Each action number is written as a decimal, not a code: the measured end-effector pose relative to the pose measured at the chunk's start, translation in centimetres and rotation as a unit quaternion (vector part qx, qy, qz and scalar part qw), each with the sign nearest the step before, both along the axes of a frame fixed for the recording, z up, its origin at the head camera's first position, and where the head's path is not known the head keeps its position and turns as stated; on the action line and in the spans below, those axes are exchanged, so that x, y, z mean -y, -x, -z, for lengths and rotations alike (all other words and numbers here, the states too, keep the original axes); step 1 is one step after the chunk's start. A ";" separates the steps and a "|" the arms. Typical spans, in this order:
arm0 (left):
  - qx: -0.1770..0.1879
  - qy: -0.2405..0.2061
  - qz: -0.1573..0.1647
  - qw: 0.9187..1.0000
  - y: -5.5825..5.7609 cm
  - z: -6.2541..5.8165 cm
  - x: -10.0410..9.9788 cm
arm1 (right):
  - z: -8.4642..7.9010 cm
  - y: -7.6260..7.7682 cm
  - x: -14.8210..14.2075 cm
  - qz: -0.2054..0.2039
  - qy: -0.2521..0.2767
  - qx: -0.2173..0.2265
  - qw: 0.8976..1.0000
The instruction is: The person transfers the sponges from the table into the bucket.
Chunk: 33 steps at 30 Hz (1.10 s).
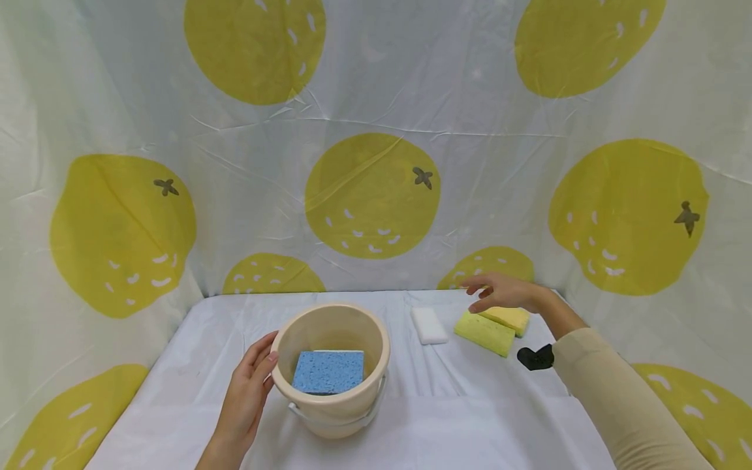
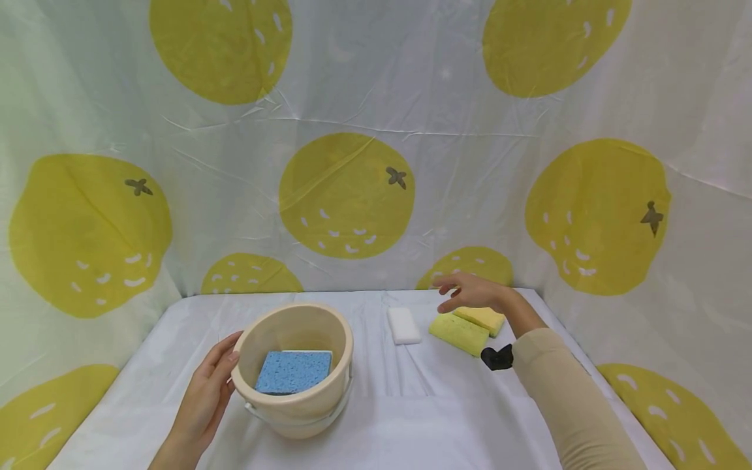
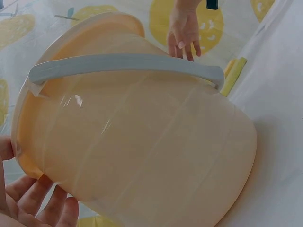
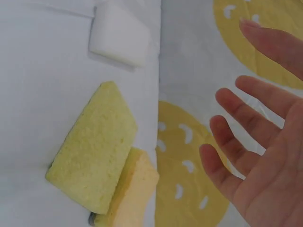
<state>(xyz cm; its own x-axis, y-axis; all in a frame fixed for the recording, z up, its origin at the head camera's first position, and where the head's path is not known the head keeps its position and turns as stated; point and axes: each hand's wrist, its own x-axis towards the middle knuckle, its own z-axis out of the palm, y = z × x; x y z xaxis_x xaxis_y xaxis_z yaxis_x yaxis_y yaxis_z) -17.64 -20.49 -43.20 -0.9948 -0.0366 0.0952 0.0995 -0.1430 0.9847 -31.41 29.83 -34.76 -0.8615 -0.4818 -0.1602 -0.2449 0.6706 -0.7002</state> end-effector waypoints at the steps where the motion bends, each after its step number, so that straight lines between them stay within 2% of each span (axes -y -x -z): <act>1: 0.000 0.000 0.001 1.000 0.0 0.0 0.0 | 0.1 0.0 -0.1 0.001 -0.001 -0.002 1.000; 18: -0.004 0.002 -0.001 1.000 0.0 0.0 0.1 | 1.7 0.7 -2.2 0.049 -0.019 -0.023 0.998; 33: 0.008 0.000 -0.002 1.000 -0.1 -0.2 -0.1 | 4.7 0.9 -4.3 0.119 0.024 -0.027 0.992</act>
<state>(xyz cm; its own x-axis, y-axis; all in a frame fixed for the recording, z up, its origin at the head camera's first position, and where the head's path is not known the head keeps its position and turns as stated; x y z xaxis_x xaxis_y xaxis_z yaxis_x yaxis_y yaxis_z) -17.53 -20.43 -43.03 -0.9960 -0.0413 0.0796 0.0847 -0.1425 0.9862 -32.30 34.17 -39.50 -0.9584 -0.2704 -0.0915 -0.1228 0.6799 -0.7230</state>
